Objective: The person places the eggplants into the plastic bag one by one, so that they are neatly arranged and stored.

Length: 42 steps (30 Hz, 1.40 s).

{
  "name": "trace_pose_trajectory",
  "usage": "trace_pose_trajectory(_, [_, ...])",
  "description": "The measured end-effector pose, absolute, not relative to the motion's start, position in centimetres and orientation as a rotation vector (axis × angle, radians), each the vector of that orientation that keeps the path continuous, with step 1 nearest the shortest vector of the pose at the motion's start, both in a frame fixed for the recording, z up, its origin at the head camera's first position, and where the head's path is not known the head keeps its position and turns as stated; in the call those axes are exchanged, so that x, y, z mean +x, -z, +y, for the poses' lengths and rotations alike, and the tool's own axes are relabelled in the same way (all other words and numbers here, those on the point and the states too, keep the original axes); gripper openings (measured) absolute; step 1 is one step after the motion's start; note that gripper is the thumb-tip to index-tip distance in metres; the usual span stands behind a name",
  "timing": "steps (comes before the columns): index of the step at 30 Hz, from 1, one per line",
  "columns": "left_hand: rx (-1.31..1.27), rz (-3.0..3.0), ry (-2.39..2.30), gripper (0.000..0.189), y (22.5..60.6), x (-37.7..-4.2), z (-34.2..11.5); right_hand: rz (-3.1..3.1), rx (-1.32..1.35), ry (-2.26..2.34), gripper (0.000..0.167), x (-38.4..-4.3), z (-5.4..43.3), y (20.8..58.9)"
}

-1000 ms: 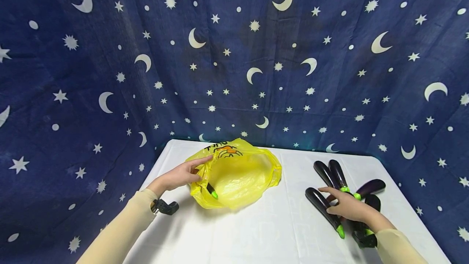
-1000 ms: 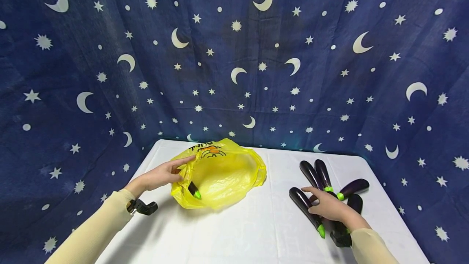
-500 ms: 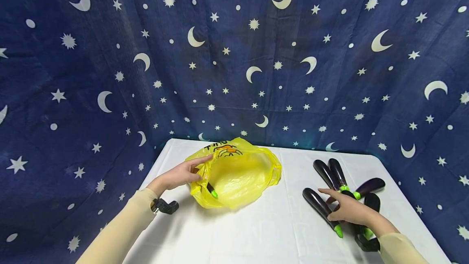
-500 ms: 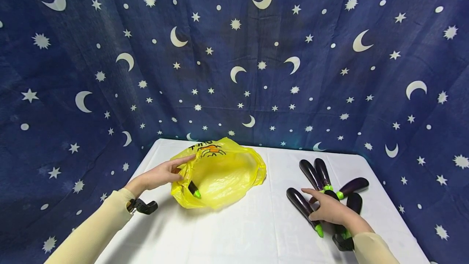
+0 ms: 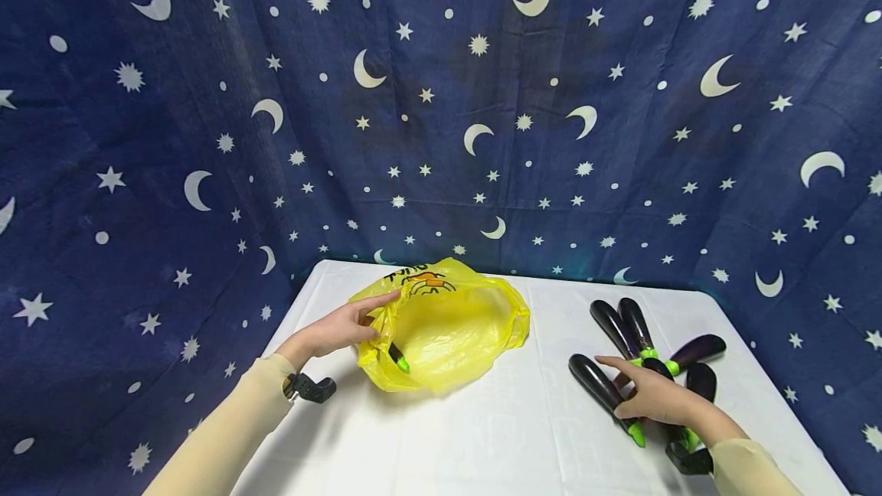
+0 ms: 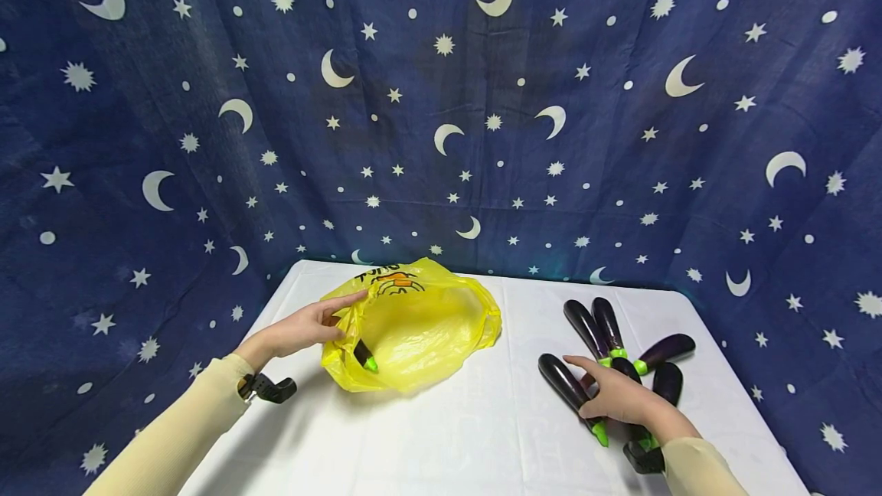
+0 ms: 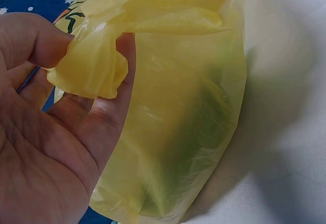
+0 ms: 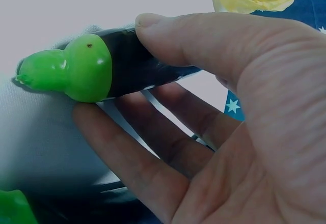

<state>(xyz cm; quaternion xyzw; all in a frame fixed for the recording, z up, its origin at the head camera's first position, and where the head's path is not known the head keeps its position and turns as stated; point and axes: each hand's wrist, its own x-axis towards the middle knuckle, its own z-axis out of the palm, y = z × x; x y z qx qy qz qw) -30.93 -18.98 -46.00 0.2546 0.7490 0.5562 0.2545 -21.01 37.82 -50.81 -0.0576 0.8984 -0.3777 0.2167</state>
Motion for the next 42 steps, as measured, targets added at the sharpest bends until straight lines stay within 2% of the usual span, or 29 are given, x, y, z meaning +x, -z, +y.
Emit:
trace_pose_trajectory(16, [0.680,2.050,-1.500,0.083,46.16,-30.97,-18.79,2.453,-0.109,1.060,0.087,-21.05,38.09,50.90])
trace_pose_trajectory(42, [0.687,2.059,-1.489,0.083,46.47,-31.05,-19.01,2.453,-0.127,1.056,0.085,-21.13,38.12,51.16])
